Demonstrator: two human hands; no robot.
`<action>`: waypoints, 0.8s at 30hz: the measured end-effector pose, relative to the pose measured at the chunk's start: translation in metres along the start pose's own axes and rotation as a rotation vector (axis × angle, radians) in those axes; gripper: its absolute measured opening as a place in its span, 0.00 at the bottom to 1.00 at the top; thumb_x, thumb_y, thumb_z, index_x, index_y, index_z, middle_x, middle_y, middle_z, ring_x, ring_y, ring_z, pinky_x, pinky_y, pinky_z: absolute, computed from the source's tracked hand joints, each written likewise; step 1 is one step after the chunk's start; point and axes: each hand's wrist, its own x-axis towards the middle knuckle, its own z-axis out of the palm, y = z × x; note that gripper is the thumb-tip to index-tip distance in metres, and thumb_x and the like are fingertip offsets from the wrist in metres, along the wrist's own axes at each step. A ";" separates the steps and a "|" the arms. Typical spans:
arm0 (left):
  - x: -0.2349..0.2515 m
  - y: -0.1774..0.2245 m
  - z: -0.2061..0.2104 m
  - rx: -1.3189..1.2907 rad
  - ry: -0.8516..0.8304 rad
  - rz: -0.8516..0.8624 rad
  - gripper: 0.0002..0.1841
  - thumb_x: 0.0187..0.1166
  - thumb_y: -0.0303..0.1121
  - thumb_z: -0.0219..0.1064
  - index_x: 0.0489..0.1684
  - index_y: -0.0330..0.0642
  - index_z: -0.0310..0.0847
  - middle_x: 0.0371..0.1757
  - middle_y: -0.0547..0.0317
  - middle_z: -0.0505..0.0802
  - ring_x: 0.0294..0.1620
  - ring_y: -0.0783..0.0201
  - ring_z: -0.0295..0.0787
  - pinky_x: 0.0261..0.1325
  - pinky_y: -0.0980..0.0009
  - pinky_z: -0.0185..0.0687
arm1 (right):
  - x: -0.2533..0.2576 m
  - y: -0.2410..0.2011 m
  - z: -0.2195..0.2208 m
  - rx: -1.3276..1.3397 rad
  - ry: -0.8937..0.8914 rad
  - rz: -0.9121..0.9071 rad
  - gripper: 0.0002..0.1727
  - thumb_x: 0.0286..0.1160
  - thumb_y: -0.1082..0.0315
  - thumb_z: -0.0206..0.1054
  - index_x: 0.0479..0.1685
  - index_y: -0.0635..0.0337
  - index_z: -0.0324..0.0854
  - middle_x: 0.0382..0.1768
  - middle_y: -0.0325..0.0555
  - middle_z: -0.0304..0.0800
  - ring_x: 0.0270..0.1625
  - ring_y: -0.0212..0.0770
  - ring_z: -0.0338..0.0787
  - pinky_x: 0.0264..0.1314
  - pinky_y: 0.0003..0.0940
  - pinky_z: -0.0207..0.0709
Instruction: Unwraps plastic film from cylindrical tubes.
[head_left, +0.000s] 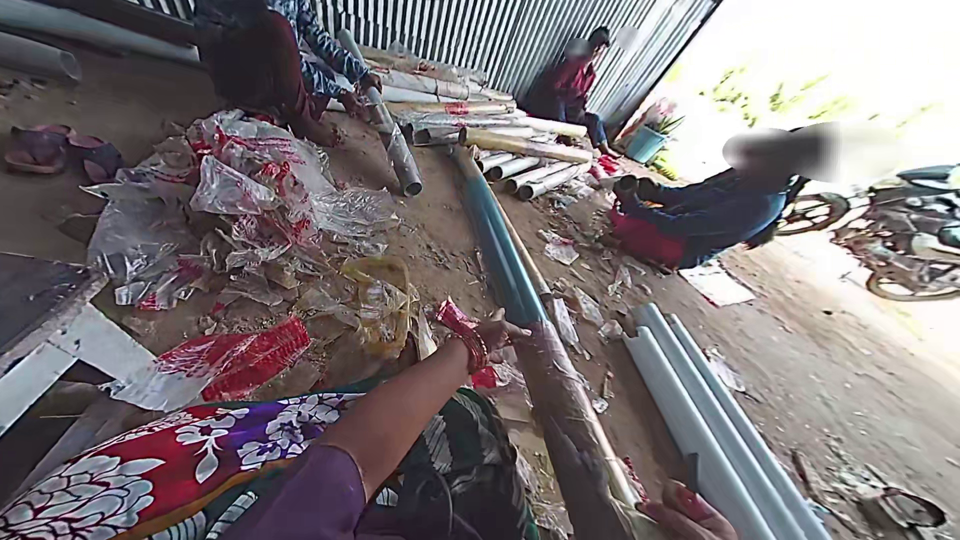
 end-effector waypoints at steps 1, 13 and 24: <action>-0.013 -0.004 -0.002 0.102 -0.011 -0.022 0.43 0.87 0.30 0.62 0.98 0.45 0.34 0.90 0.36 0.64 0.87 0.41 0.64 0.80 0.40 0.66 | 0.009 -0.008 0.014 -0.042 0.021 -0.006 0.22 0.54 0.91 0.59 0.22 0.47 0.68 0.14 0.24 0.75 0.17 0.21 0.76 0.22 0.21 0.75; -0.155 -0.113 -0.030 -0.056 -0.413 -0.275 0.41 0.91 0.61 0.19 0.89 0.38 0.52 0.65 0.46 0.88 0.55 0.56 0.94 0.59 0.59 0.89 | 0.066 -0.109 0.191 -0.055 -0.156 0.100 0.13 0.70 0.85 0.60 0.33 0.56 0.68 0.19 0.38 0.71 0.14 0.29 0.66 0.17 0.24 0.63; -0.253 -0.088 -0.195 -0.068 0.586 0.461 0.16 0.92 0.22 0.45 0.51 0.33 0.83 0.41 0.72 0.95 0.45 0.89 0.89 0.57 0.87 0.82 | 0.032 -0.102 0.366 0.212 -0.401 0.222 0.07 0.81 0.78 0.57 0.44 0.54 0.67 0.23 0.37 0.71 0.17 0.30 0.68 0.20 0.25 0.68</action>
